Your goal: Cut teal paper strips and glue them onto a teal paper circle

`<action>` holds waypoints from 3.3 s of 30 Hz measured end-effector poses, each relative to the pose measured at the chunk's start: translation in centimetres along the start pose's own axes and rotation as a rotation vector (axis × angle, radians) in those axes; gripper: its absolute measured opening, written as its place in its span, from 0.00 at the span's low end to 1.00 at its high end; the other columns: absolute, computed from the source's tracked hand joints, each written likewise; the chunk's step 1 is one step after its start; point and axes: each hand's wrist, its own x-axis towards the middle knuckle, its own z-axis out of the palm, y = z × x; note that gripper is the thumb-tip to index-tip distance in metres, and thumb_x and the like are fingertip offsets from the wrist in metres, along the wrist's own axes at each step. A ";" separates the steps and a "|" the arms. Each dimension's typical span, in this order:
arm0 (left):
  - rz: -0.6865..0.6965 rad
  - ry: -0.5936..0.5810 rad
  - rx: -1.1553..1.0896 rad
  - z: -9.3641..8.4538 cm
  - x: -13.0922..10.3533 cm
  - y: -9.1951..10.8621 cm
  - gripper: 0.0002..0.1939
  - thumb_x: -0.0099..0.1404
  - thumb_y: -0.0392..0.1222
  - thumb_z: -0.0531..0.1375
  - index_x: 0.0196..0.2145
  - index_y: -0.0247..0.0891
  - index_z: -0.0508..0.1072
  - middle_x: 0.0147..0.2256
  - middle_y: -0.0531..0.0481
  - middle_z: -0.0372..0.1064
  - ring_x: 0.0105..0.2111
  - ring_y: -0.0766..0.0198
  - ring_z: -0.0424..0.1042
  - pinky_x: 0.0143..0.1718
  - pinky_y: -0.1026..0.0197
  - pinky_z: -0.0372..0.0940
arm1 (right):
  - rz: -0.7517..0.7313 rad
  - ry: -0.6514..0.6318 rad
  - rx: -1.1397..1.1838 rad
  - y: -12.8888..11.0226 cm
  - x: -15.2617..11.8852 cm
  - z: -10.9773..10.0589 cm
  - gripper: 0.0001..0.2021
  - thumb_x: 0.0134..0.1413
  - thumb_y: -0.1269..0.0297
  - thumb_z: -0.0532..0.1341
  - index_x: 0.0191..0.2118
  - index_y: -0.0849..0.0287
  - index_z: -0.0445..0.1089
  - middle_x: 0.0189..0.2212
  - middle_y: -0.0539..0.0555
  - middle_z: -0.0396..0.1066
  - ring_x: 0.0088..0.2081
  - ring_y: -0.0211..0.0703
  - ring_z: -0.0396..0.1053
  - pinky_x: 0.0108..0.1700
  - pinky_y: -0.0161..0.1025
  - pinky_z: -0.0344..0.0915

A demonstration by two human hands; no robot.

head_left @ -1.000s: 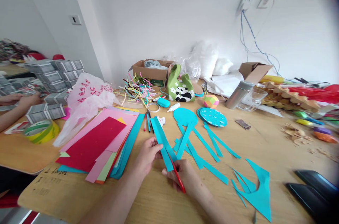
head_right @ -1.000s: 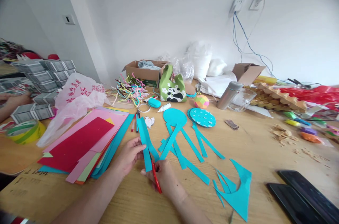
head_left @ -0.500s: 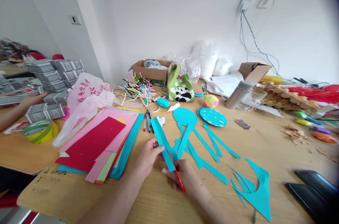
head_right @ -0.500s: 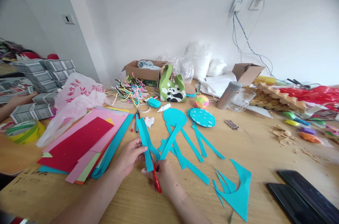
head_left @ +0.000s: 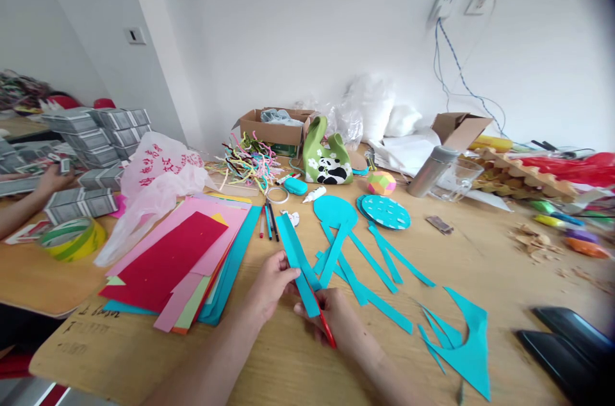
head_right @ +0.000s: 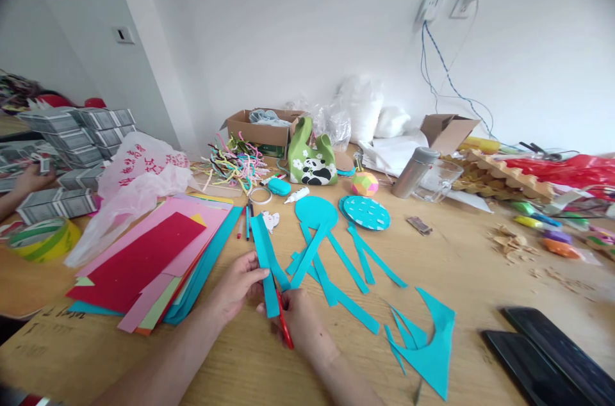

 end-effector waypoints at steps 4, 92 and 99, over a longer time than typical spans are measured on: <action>-0.006 -0.006 -0.009 0.1 -0.1 0.1 0.14 0.46 0.37 0.65 0.33 0.35 0.71 0.32 0.46 0.75 0.30 0.59 0.73 0.29 0.61 0.66 | -0.010 0.013 0.009 0.3 0.2 0.1 0.19 0.41 0.51 0.67 0.19 0.59 0.62 0.09 0.44 0.58 0.12 0.32 0.58 0.13 0.29 0.49; -0.028 0.012 -0.007 0.2 -0.2 0.1 0.15 0.44 0.37 0.64 0.32 0.34 0.70 0.31 0.46 0.75 0.28 0.60 0.72 0.26 0.62 0.66 | -0.200 0.088 -0.111 1.5 1.1 -0.1 0.22 0.45 0.47 0.63 0.17 0.59 0.59 0.15 0.49 0.58 0.19 0.34 0.54 0.19 0.32 0.48; -0.047 -0.007 -0.023 0.4 -0.3 0.1 0.15 0.44 0.37 0.64 0.32 0.34 0.71 0.30 0.46 0.75 0.26 0.62 0.71 0.24 0.63 0.65 | -0.202 0.089 -0.105 1.7 1.2 -0.1 0.23 0.46 0.46 0.62 0.17 0.59 0.59 0.15 0.49 0.60 0.20 0.35 0.56 0.20 0.32 0.50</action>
